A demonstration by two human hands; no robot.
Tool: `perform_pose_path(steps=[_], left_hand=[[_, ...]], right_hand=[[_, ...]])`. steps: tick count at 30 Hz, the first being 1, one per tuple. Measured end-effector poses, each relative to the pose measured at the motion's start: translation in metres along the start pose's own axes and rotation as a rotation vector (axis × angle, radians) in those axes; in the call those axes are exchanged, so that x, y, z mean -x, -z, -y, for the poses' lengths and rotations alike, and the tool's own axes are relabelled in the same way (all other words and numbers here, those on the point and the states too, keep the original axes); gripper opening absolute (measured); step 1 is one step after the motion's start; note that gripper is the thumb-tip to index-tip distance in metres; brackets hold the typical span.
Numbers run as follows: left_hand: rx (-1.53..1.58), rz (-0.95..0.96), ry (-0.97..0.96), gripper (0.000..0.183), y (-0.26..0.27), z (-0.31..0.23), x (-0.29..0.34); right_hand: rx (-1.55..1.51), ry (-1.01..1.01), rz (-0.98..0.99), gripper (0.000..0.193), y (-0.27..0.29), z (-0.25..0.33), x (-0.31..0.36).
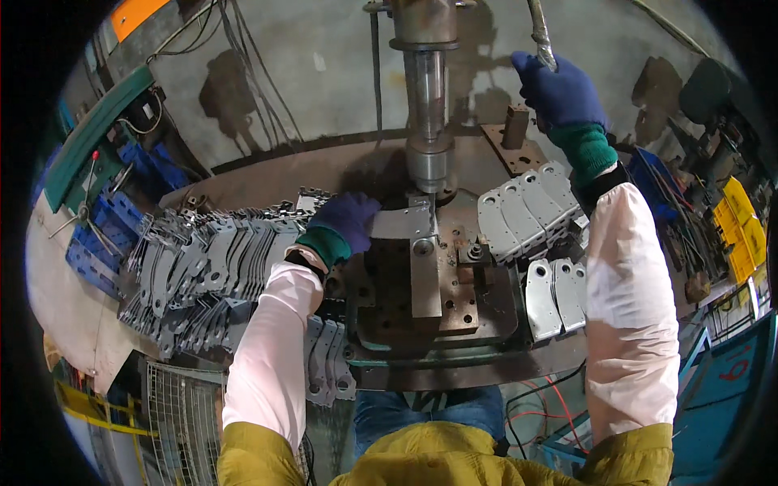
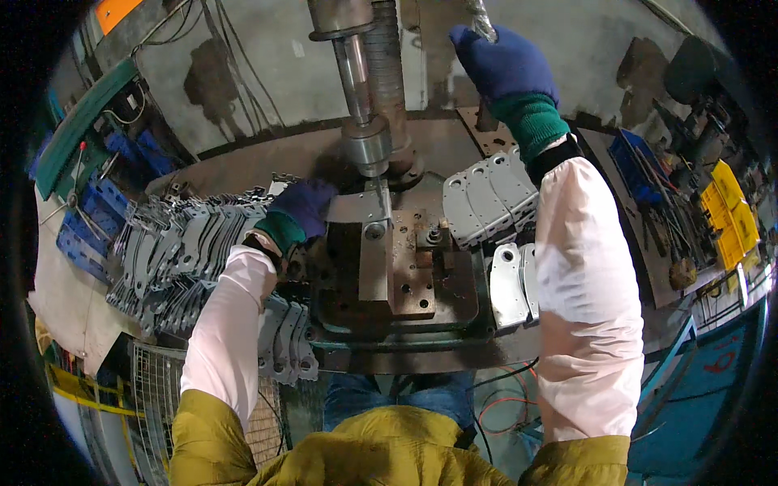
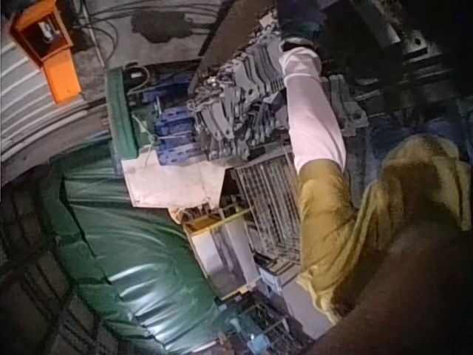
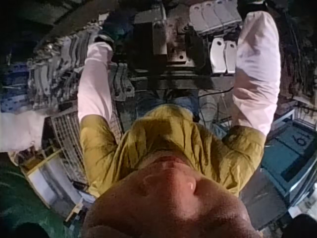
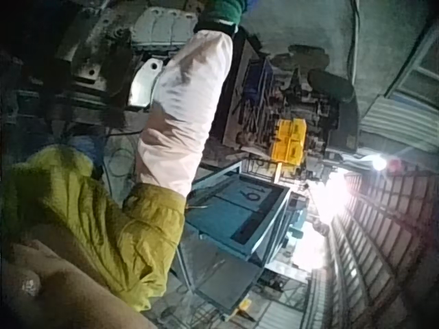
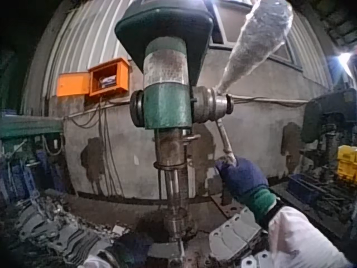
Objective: Operating a drilling machine to process metal plates in a fabrication environment.
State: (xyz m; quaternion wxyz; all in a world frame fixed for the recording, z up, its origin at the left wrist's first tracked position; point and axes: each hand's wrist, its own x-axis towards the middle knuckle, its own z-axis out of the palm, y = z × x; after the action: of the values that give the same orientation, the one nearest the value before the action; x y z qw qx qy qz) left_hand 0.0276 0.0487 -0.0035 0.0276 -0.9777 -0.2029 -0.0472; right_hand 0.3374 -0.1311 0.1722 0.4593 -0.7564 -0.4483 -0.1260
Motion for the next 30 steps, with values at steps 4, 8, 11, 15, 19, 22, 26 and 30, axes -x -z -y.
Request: perform_pose_path(steps=[4,8,11,15,19,22,26,30], left_hand=[[0.000,-0.006,0.005,0.052,-0.002,0.004,-0.002],[-0.046,0.002,-0.006,0.051,-0.003,0.005,-0.005],[-0.014,-0.042,-0.013,0.048,-0.003,0.006,-0.003],[0.027,-0.070,-0.038,0.045,0.005,-0.001,0.000],[0.054,-0.051,-0.019,0.039,0.009,-0.003,-0.002],[0.050,-0.098,0.007,0.036,0.006,-0.005,0.002],[0.079,-0.121,-0.021,0.036,0.003,0.001,0.000],[0.054,-0.109,-0.046,0.035,-0.001,0.002,-0.006]], right_hand=[[0.014,0.058,-0.144,0.058,-0.016,-0.001,-0.007],[0.050,0.040,-0.235,0.056,-0.026,0.001,-0.016],[0.085,-0.071,-0.310,0.058,-0.035,0.005,-0.023],[0.298,0.227,-0.430,0.031,-0.045,-0.020,-0.036],[0.730,0.639,-0.564,0.022,-0.048,-0.042,-0.048],[0.645,0.705,-0.635,0.009,-0.055,-0.031,-0.048],[0.329,0.619,-0.598,0.004,-0.062,-0.034,-0.054],[0.765,0.761,-0.698,0.009,-0.056,-0.039,-0.053]])
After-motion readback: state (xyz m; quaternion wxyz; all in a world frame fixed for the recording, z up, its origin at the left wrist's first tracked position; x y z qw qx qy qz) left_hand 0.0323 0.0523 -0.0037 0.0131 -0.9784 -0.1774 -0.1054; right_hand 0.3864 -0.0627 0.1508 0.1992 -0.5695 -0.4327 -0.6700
